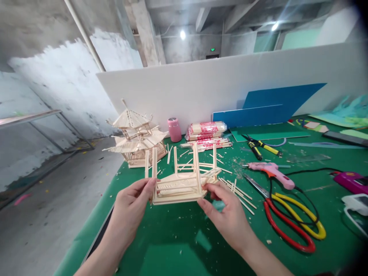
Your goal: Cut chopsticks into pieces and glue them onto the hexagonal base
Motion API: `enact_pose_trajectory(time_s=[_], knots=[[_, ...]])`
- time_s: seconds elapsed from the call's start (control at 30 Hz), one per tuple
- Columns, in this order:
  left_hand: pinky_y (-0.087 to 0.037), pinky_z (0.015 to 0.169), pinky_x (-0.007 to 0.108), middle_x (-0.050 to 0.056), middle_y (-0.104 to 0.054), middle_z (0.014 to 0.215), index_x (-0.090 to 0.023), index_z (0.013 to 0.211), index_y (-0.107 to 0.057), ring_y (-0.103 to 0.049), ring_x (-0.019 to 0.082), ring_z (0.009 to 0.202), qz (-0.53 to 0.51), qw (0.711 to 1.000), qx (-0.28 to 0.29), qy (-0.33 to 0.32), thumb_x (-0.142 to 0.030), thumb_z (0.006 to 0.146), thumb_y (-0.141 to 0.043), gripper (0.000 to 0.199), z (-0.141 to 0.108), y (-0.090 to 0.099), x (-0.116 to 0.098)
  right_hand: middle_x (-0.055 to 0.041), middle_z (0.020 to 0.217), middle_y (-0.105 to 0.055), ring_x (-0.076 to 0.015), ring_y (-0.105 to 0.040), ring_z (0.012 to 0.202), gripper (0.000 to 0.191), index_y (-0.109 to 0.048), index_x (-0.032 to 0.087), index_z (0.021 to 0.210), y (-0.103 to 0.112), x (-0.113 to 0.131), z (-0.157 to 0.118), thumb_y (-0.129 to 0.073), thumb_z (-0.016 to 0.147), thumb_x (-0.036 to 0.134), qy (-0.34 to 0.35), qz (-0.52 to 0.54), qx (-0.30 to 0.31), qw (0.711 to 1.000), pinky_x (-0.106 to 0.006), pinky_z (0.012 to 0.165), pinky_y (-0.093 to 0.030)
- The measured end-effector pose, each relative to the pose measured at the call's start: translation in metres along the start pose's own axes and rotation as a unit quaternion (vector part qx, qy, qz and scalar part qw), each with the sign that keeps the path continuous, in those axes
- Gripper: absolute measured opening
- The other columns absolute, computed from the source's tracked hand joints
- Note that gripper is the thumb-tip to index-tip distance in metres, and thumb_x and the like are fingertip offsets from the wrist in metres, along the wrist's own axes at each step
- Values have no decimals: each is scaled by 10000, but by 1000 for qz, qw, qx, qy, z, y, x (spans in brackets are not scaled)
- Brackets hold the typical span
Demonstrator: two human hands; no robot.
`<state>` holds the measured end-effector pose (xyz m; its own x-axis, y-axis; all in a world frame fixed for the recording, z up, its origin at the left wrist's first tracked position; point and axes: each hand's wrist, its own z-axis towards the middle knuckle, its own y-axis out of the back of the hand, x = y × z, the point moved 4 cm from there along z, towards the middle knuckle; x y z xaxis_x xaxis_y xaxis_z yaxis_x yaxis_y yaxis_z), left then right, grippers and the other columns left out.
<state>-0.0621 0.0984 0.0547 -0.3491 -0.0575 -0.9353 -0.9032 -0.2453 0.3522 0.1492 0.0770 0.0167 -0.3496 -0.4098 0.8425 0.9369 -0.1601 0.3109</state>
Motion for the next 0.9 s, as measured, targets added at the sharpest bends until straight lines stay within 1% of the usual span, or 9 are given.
enact_pose_trajectory(time_s=[0.23, 0.33, 0.37, 0.4, 0.47, 0.53, 0.6, 0.73, 0.9], knots=[[-486, 681, 312, 57, -681, 800, -141, 919, -640, -607, 254, 824, 38, 999, 12, -12, -502, 700, -576, 426, 5, 2, -5, -35, 828, -557, -150, -498, 697, 214, -595, 191, 929, -3, 3, 5, -578, 780, 343, -16, 20, -2, 1000, -274, 621, -436], [-487, 685, 348, 64, -642, 866, -166, 1087, -549, -594, 242, 803, 104, 990, -28, -96, -472, 752, -531, 454, 5, 6, -5, -31, 816, -551, -149, -491, 694, 218, -596, 189, 921, -4, 3, 5, -581, 779, 353, -26, 21, -7, 999, -273, 615, -430], [-478, 698, 365, 77, -619, 911, -174, 1119, -522, -579, 248, 825, 153, 973, -66, -159, -452, 758, -532, 455, 3, 8, -9, -30, 813, -549, -150, -490, 695, 217, -596, 189, 921, -4, 3, 5, -581, 779, 353, -28, 21, -8, 999, -272, 610, -429], [-462, 724, 387, 92, -592, 956, -182, 1136, -505, -560, 259, 858, 210, 943, -103, -238, -431, 756, -545, 457, -1, 10, -14, -30, 812, -545, -150, -489, 696, 217, -594, 188, 922, -4, 3, 5, -581, 779, 351, -29, 22, -10, 999, -272, 604, -428], [-406, 793, 438, 123, -553, 1027, -184, 1149, -490, -514, 294, 930, 319, 847, -142, -400, -412, 728, -590, 489, -12, 4, -28, -30, 803, -538, -152, -490, 694, 209, -592, 186, 921, -5, 3, 6, -579, 781, 341, -26, 21, -11, 999, -270, 591, -427], [-361, 827, 458, 135, -569, 1036, -175, 1174, -466, -491, 316, 958, 392, 759, -91, -512, -427, 701, -617, 557, -22, -11, -39, -30, 790, -533, -155, -494, 685, 207, -590, 183, 921, -6, 4, 6, -580, 780, 334, -22, 15, -12, 1000, -272, 576, -427], [-363, 830, 410, 134, -598, 1052, -151, 1200, -448, -485, 302, 992, 445, 707, -10, -549, -395, 729, -592, 550, -25, -27, -47, -30, 778, -532, -159, -500, 678, 207, -589, 181, 922, -7, 5, 7, -581, 779, 331, -15, 4, -10, 1000, -280, 574, -433], [-385, 836, 396, 113, -635, 1041, -139, 1162, -483, -486, 287, 1050, 462, 685, 40, -562, -286, 791, -452, 400, -23, -46, -60, -32, 784, -538, -166, -511, 685, 203, -581, 188, 940, -7, 6, 9, -586, 779, 312, -8, -3, -5, 1000, -298, 589, -448], [-389, 822, 399, 104, -644, 1014, -130, 1111, -515, -503, 288, 1024, 445, 704, 94, -545, -276, 770, -473, 373, -15, -50, -65, -39, 800, -545, -174, -514, 709, 208, -574, 193, 960, -6, 7, 10, -592, 778, 292, -3, -6, -2, 1000, -315, 599, -454]])
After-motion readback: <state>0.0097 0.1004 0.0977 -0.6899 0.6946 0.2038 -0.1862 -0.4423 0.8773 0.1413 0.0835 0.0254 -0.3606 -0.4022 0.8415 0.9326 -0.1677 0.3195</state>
